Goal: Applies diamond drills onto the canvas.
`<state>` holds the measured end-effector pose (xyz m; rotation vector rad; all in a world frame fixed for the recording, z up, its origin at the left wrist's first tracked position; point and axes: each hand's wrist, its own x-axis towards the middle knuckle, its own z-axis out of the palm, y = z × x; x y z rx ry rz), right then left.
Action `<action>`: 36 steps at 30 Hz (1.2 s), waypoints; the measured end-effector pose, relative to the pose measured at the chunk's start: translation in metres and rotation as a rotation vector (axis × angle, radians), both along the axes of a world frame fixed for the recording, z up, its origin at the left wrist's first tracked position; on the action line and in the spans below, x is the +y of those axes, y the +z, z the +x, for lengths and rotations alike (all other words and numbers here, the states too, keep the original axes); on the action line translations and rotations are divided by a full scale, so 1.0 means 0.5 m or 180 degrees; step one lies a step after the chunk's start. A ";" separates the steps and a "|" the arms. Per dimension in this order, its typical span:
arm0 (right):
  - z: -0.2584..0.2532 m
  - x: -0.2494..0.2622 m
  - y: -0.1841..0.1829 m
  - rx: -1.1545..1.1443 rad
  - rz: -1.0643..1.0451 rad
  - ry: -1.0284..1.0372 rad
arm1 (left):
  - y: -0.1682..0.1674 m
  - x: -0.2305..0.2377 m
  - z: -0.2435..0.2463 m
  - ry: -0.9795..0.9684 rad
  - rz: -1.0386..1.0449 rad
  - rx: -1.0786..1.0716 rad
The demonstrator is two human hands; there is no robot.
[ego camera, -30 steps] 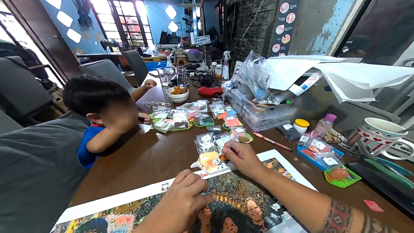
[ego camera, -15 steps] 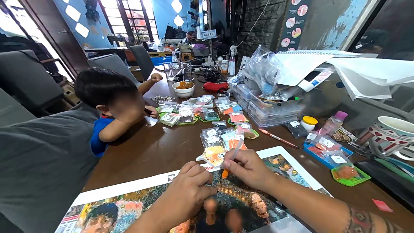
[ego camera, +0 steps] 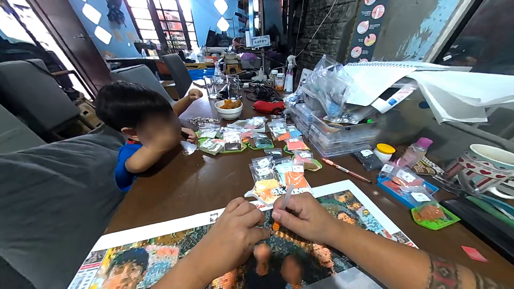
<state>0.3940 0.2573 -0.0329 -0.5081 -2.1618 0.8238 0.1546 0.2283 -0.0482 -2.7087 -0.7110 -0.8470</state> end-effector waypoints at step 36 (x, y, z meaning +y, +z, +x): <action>-0.010 -0.007 -0.006 0.0032 0.0534 0.0013 | 0.006 -0.004 0.006 0.0025 -0.0008 0.0096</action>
